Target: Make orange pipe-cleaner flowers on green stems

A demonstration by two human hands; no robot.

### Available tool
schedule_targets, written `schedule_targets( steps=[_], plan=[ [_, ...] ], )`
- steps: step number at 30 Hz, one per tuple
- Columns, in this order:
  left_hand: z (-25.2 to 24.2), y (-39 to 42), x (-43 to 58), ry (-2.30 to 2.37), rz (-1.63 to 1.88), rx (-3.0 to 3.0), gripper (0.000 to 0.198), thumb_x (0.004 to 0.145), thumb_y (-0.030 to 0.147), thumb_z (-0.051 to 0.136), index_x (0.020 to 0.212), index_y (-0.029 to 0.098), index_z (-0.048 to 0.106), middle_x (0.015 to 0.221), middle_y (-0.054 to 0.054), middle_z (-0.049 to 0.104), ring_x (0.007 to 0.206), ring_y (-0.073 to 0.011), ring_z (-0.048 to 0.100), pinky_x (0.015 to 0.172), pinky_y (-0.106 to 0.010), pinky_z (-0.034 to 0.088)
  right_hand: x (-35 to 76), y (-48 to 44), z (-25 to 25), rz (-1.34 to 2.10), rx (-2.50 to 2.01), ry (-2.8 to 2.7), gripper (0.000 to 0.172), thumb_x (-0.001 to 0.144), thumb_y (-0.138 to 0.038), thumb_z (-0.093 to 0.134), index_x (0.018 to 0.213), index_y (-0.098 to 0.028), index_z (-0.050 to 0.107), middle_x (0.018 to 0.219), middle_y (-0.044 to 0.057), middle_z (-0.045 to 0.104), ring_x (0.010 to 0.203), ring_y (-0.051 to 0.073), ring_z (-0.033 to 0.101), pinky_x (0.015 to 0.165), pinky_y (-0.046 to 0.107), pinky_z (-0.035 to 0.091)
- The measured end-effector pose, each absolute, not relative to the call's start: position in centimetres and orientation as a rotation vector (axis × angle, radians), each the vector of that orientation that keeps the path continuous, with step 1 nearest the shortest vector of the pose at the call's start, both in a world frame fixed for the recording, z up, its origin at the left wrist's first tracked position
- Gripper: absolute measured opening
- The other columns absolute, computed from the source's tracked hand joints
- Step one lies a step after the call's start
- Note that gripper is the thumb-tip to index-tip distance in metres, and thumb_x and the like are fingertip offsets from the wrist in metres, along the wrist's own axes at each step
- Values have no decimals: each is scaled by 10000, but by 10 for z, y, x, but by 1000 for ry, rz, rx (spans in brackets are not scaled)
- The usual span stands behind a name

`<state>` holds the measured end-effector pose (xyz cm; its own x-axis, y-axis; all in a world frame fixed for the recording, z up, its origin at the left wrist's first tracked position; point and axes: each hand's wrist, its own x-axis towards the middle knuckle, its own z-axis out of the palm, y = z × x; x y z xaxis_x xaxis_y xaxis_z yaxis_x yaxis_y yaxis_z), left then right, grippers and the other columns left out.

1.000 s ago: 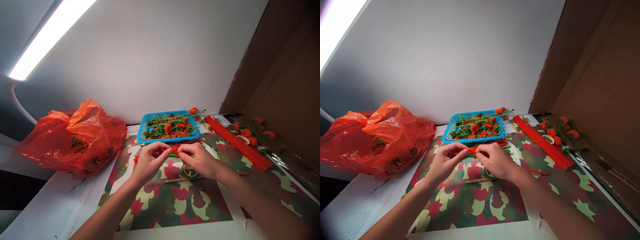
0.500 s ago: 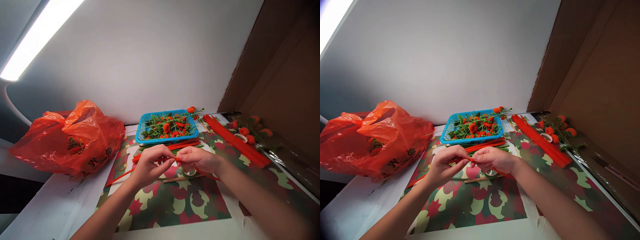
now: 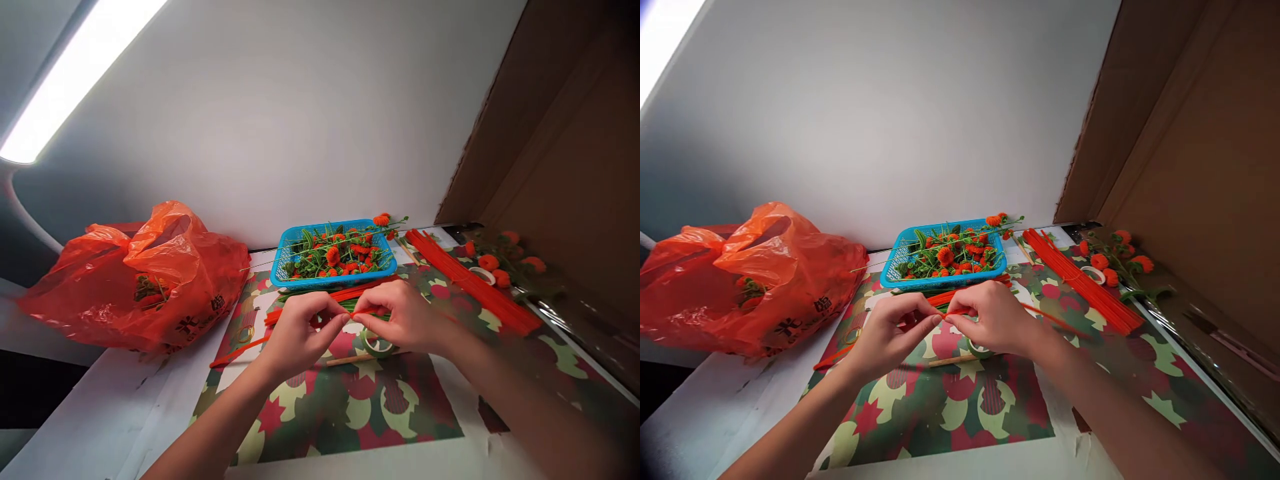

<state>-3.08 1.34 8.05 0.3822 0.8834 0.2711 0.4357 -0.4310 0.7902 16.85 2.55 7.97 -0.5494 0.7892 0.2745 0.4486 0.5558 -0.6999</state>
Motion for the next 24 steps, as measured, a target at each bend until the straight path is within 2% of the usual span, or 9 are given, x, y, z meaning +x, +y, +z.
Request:
schedule_targets(
  steps=[3,6,9,12,15,18,21,24],
  plan=[
    [77,20,-33,1138,781,1670,256,784,373,629,675,142,624,609,-19,618,502,-77,475,454,-186,361,167,25,72,246,-825,-2375,279,900,-233,444,688,-178,618,622,32,613,577,123,472,623,285,304],
    [73,26,-36,1099,615,1483,261,769,378,632,671,137,613,584,-11,600,437,-58,429,405,-175,319,164,26,64,80,-793,-2434,303,906,-196,408,670,-174,597,583,29,584,536,119,425,606,297,276],
    [71,26,-36,1131,705,1669,242,800,372,609,725,144,637,636,-26,626,493,-77,492,441,-184,382,162,27,65,265,-878,-2347,231,875,-219,474,697,-175,616,635,32,627,574,120,478,617,285,303],
    [71,21,-33,1166,1004,2141,184,817,343,609,881,179,664,770,-43,668,623,-108,575,520,-200,457,164,27,71,722,-1049,-2183,195,847,-283,533,713,-181,630,670,23,640,589,118,515,568,251,333],
    [69,19,-34,1072,1116,2610,131,861,259,554,916,208,662,848,-39,680,706,-110,615,598,-200,490,167,29,74,1179,-1131,-2009,235,832,-372,554,732,-169,620,620,0,586,505,92,465,467,219,304],
    [66,19,-37,985,1085,2917,162,888,190,494,890,200,656,836,-32,681,708,-109,622,623,-207,488,169,30,73,1435,-1151,-1907,260,813,-414,574,755,-162,598,576,-30,510,460,72,398,419,200,260],
    [64,18,-37,985,1009,3010,193,895,164,461,889,187,652,809,-37,671,688,-114,609,593,-213,464,170,30,75,1404,-1158,-1980,249,834,-392,548,728,-167,564,539,-54,425,462,68,342,421,199,232],
    [66,16,-34,1071,944,2850,226,904,182,435,858,187,656,763,-34,649,624,-98,568,531,-198,416,169,27,79,1101,-1116,-2147,227,869,-332,508,713,-173,553,569,-41,453,515,87,376,480,217,273]
  ],
)
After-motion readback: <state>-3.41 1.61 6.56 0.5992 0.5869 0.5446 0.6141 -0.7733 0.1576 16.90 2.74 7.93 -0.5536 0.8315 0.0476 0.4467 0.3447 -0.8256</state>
